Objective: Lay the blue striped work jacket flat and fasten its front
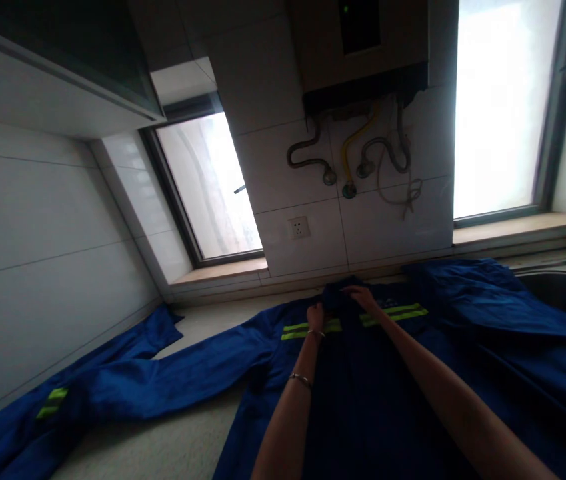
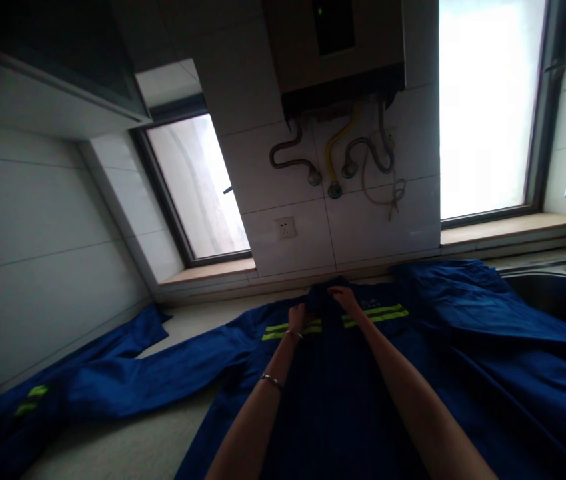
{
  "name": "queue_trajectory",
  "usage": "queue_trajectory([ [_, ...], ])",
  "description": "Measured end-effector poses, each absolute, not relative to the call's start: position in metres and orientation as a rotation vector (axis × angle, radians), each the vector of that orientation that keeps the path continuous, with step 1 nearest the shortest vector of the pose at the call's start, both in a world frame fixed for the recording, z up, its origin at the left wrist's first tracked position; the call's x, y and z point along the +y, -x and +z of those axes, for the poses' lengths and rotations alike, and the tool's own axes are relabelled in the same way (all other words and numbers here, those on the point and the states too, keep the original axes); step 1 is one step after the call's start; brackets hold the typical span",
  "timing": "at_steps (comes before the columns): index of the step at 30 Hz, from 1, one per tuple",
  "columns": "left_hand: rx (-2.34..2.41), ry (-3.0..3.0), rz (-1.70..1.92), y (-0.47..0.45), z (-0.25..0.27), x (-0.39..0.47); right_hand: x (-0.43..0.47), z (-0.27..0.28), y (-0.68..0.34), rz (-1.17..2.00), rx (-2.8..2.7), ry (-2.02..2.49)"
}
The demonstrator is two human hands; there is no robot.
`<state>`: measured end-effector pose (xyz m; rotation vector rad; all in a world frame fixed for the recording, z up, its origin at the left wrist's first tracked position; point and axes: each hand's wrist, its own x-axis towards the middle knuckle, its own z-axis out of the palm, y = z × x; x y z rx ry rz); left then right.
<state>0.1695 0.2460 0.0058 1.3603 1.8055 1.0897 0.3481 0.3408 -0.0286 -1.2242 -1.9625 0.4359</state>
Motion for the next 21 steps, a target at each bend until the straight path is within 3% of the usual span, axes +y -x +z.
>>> queue_trajectory([
  [6,1.505,-1.266,1.131,-0.164,0.001,0.248,0.356,-0.032,-0.419,0.450,-1.708,1.479],
  [10,1.599,-1.279,1.138,-0.168,0.001,0.252,0.360,-0.041,-0.418,0.518,-1.808,1.400],
  [13,1.771,-1.346,1.165,-0.166,0.000,0.252,0.359,-0.046,-0.405,0.401,-2.014,1.338],
  [18,2.133,-1.789,0.712,-0.157,-0.004,0.249,0.352,-0.044,-0.404,0.296,-2.121,1.389],
  [21,2.219,-1.931,0.634,-0.159,-0.008,0.251,0.344,-0.034,-0.400,0.222,-2.102,1.420],
])
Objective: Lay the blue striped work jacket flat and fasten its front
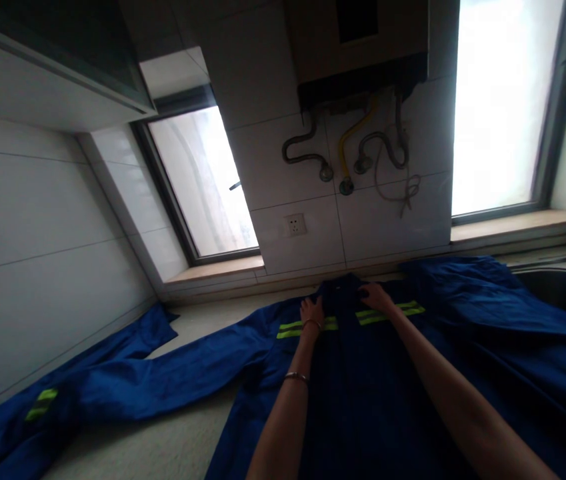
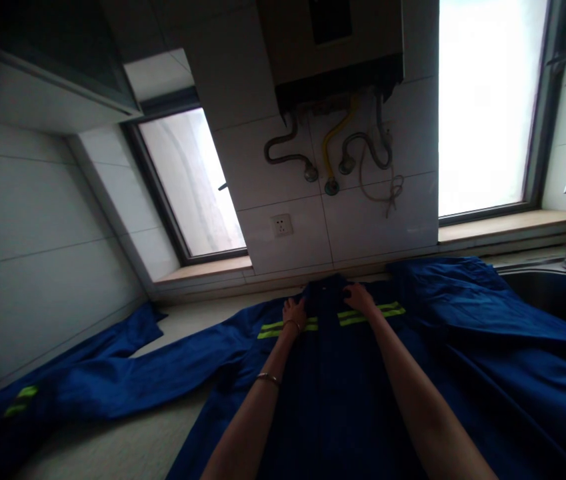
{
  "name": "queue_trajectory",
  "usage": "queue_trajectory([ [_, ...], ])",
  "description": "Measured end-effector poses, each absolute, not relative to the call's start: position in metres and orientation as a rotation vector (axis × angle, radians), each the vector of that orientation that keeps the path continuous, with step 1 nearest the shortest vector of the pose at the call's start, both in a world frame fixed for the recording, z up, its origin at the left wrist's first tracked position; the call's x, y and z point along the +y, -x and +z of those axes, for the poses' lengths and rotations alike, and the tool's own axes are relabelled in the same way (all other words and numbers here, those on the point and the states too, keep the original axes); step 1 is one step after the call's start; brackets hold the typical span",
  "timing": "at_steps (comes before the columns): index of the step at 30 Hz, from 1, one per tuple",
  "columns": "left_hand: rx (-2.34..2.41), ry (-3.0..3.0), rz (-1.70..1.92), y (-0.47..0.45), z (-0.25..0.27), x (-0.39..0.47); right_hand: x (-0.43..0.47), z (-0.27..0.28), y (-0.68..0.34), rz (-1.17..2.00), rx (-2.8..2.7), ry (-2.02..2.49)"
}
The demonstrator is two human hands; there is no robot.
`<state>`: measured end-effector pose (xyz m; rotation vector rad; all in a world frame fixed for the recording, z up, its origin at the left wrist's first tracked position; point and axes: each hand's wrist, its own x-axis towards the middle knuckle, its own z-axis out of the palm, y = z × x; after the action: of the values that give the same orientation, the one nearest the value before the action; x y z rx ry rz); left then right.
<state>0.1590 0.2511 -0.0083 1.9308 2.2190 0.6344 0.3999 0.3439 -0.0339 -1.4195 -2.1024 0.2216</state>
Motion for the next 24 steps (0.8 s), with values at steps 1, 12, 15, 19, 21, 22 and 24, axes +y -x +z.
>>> queue_trajectory([
  [1,2.205,-2.031,0.580,-0.161,-0.010,0.253,0.340,-0.029,-0.395,0.176,-2.106,1.415],
  [12,1.876,-2.394,0.118,-0.165,-0.027,0.260,0.306,-0.032,-0.301,0.176,-2.448,0.973],
  [15,1.944,-2.406,0.004,-0.166,-0.028,0.256,0.309,-0.038,-0.304,0.205,-2.464,0.975],
  [19,2.027,-2.315,0.090,-0.167,-0.026,0.251,0.317,-0.036,-0.316,0.231,-2.242,1.044],
  [21,2.047,-2.278,0.135,-0.168,-0.025,0.249,0.323,-0.034,-0.328,0.178,-2.005,1.181],
  [22,2.053,-2.268,0.145,-0.168,-0.024,0.249,0.326,-0.034,-0.336,0.137,-1.898,1.262],
  [24,2.067,-2.253,0.154,-0.169,-0.024,0.249,0.334,-0.037,-0.353,0.098,-1.739,1.414],
])
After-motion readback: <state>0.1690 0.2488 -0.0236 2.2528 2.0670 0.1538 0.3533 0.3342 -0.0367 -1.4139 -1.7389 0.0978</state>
